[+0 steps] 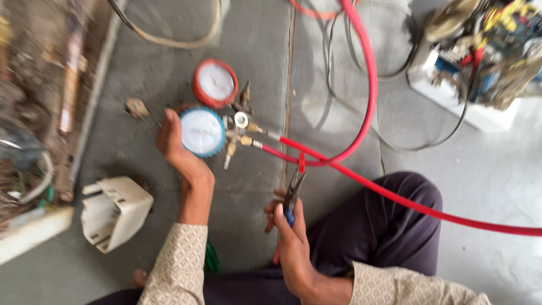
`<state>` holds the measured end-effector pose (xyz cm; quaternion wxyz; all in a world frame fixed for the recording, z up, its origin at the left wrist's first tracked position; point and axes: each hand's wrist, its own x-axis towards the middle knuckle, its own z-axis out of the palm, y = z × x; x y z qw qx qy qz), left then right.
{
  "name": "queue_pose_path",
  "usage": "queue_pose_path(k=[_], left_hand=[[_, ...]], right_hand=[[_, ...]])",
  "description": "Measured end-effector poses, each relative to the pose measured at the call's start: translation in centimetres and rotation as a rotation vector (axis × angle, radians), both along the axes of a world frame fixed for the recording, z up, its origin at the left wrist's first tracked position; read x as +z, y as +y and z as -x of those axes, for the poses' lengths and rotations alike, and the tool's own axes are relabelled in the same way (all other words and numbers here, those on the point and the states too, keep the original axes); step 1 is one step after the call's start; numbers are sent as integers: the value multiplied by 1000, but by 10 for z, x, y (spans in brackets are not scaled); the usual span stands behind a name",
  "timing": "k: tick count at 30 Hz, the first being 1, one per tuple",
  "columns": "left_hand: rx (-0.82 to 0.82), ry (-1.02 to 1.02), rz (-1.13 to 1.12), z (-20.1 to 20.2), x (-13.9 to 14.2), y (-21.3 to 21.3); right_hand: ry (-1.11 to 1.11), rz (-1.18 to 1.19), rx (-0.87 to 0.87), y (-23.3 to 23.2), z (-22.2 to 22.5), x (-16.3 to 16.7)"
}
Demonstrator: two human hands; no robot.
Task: The person sits cross-legged on the floor and uses pliers to tighten the brass fittings on a refrigeration gauge manifold with red and blue gauges, holding the manifold steady with the other hand and occasionally repositioning the connected red hose near air conditioning equipment.
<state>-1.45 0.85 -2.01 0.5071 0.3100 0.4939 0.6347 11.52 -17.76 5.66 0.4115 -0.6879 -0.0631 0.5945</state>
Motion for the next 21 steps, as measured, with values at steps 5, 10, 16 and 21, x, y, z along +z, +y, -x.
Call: queue_pose_path(k=[5, 10, 16, 21], left_hand=[[91, -65, 21, -2, -14, 1], [98, -35, 67, -6, -27, 2], [132, -21, 224, -13, -22, 4], [88, -4, 225, -17, -22, 5]], right_hand=[[94, 9, -11, -1, -1, -31], [62, 33, -39, 4, -8, -54], [13, 19, -34, 3, -9, -43], [83, 23, 22, 0, 0, -36]])
